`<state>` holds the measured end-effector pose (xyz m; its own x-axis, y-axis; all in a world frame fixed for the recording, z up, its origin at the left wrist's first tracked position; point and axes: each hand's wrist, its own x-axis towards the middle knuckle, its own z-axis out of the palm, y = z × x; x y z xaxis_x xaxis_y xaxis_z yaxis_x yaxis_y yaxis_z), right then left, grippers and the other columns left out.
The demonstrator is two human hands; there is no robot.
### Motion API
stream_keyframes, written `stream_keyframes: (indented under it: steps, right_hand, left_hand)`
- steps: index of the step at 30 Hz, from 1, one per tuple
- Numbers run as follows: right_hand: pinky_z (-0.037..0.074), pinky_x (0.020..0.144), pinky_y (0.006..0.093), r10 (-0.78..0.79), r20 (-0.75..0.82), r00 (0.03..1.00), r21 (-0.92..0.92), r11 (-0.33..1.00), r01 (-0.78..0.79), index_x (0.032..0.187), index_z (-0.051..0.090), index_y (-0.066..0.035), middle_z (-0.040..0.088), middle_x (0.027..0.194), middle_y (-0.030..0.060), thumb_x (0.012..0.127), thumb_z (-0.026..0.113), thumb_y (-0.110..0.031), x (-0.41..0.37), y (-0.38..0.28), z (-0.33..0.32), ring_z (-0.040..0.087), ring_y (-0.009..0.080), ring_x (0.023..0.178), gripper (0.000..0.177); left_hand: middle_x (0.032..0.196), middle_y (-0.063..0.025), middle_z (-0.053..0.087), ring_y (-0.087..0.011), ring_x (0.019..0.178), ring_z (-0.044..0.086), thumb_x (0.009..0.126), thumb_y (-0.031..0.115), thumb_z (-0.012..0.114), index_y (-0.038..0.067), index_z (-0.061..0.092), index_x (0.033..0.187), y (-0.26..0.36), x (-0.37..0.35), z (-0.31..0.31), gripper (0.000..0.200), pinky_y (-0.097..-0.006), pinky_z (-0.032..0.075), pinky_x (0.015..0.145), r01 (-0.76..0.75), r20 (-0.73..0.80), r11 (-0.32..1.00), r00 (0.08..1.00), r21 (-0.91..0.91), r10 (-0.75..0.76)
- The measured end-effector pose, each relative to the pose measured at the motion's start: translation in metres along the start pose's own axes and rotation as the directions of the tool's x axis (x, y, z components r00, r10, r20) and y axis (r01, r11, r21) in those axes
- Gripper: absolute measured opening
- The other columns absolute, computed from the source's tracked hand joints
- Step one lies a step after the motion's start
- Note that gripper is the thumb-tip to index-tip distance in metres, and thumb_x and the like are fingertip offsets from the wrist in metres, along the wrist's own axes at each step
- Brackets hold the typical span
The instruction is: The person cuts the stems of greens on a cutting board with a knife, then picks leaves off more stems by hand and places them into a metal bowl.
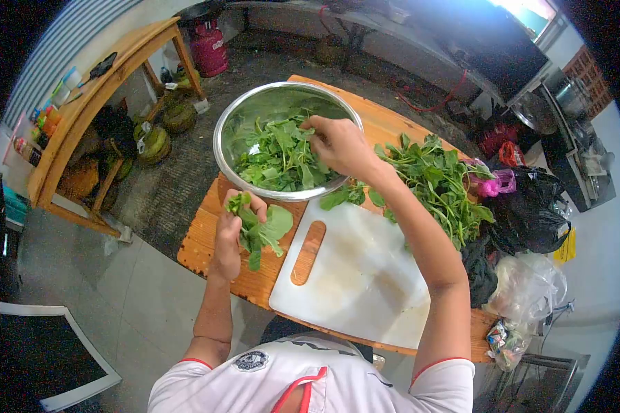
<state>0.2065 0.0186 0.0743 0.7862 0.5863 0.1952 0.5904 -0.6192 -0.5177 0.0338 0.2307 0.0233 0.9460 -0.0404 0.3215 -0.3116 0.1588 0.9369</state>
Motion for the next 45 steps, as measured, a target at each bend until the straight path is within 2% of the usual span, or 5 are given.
stream_keyframes:
  steps: [16,31,35,42,45]
  right_hand:
    - [0.052,0.062,0.0225,-0.106,0.271,0.957,0.866,0.461,-0.195,0.111,0.071,0.001,0.074,0.086,0.0027,0.093,0.074,-0.009,-0.030,-0.074,0.015,0.068,0.0064,0.073,0.021]
    - [0.057,0.068,0.0347,-0.474,-0.101,0.875,-0.041,0.880,0.473,0.145,0.051,-0.008,0.072,0.094,0.0094,0.084,0.074,-0.004,-0.065,-0.103,0.050,0.069,0.0234,0.078,0.065]
    - [0.050,0.078,0.0314,-0.613,0.025,0.790,-0.262,0.758,0.597,0.160,0.033,-0.011,0.064,0.103,0.0138,0.086,0.059,-0.010,-0.084,-0.122,0.055,0.063,0.0200,0.092,0.079]
    - [0.054,0.070,0.0354,-0.549,0.210,0.809,-0.117,0.807,0.579,0.157,0.038,-0.010,0.066,0.102,0.0102,0.074,0.070,-0.006,-0.077,-0.123,0.049,0.063,0.0219,0.085,0.089]
    - [0.056,0.071,0.0356,-0.480,0.202,0.854,0.055,0.876,0.479,0.153,0.044,-0.013,0.068,0.091,0.0074,0.075,0.073,-0.002,-0.068,-0.119,0.048,0.065,0.0219,0.082,0.084]
  left_hand:
    - [0.129,-0.0078,0.053,-0.0165,0.116,0.055,0.103,0.025,0.044,0.003,0.041,0.144,-0.007,-0.005,0.013,0.047,-0.0337,0.046,0.101,0.192,-0.129,0.883,0.954,-0.428,-0.270]
    - [0.145,-0.0152,0.042,-0.0263,0.136,0.040,0.105,0.015,0.038,-0.002,0.039,0.147,-0.031,-0.037,-0.006,0.045,-0.0368,0.031,0.115,0.196,-0.104,0.963,0.971,-0.184,-0.217]
    - [0.159,-0.0170,0.032,-0.0284,0.149,0.030,0.109,0.019,0.033,-0.001,0.032,0.156,-0.052,-0.068,-0.022,0.051,-0.0378,0.025,0.122,-0.015,0.037,0.827,0.999,0.562,-0.007]
    - [0.158,-0.0152,0.036,-0.0264,0.147,0.035,0.108,0.023,0.037,0.000,0.032,0.157,-0.058,-0.080,-0.027,0.054,-0.0374,0.028,0.121,0.323,0.030,0.877,0.942,-0.356,-0.335]
    - [0.154,-0.0155,0.040,-0.0232,0.144,0.037,0.107,0.024,0.038,0.002,0.031,0.157,-0.043,-0.072,-0.020,0.054,-0.0345,0.030,0.119,0.364,-0.039,0.911,0.925,-0.193,-0.378]
